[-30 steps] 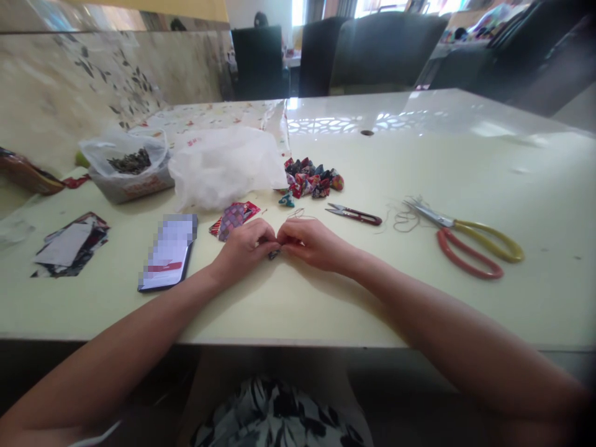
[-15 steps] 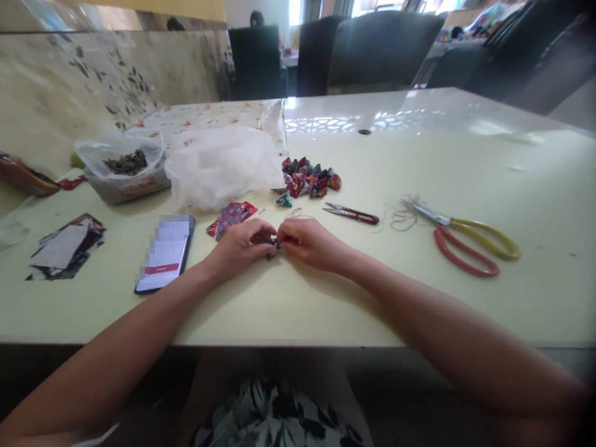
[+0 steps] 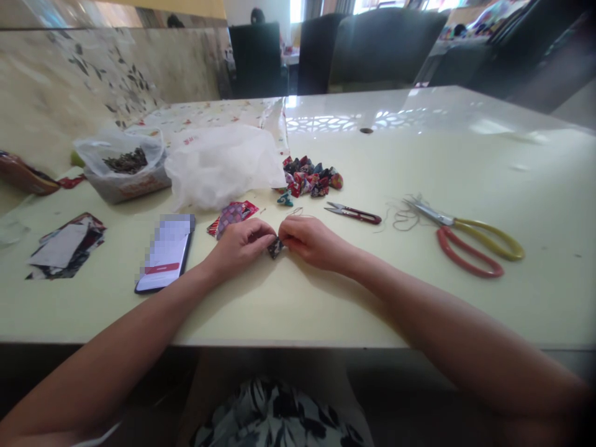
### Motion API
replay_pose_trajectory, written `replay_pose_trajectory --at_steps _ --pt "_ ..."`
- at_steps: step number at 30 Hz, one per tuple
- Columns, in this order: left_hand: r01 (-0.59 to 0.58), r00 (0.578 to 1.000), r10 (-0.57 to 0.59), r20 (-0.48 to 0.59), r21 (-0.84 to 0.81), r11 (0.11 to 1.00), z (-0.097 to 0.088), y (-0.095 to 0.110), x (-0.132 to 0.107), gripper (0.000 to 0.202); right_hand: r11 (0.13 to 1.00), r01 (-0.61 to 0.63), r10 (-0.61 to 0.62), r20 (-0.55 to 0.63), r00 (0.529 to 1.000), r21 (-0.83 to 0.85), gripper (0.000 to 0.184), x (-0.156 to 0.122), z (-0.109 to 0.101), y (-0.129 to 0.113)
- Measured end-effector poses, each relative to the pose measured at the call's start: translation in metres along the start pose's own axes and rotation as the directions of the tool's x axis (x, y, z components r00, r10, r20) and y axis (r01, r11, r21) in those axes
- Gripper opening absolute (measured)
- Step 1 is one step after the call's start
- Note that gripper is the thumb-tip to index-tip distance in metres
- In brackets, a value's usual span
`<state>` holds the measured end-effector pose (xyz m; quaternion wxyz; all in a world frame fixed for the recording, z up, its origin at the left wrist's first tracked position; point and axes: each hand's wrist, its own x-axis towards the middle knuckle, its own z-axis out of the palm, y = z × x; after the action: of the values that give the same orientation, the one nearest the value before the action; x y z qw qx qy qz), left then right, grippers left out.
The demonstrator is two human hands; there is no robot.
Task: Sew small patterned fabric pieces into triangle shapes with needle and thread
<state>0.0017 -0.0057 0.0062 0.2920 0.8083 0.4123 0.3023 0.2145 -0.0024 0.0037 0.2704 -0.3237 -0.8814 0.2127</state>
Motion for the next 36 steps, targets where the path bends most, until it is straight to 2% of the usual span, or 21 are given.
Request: replay_pose_trajectory --at_steps 5,12,16,25,36 --pt "0.076 0.997 -0.076 -0.022 -0.005 0.997 0.000 0.005 0.000 0.022 0.999 0.034 -0.034 0.015 0.999 -0.036 0.016 -0.001 0.001 -0.001" --pt "0.160 0.987 -0.160 0.016 0.009 0.987 -0.001 0.005 0.000 0.020 0.999 0.034 -0.034 -0.017 0.999 -0.038 0.010 -0.001 0.004 0.000" --pt "0.124 0.991 -0.125 0.044 0.036 0.992 -0.003 0.003 0.001 0.019 0.999 0.035 -0.036 -0.028 0.999 -0.004 0.012 -0.002 0.005 -0.001" --pt "-0.053 0.987 0.040 0.157 0.086 0.995 -0.012 0.002 0.005 0.017 0.998 0.061 -0.061 -0.025 0.998 0.031 0.012 -0.002 0.005 -0.007" --pt "-0.070 0.976 0.048 0.215 0.098 0.993 -0.012 0.000 0.005 0.015 1.000 0.013 -0.012 -0.042 0.999 0.016 0.016 -0.002 0.010 -0.011"
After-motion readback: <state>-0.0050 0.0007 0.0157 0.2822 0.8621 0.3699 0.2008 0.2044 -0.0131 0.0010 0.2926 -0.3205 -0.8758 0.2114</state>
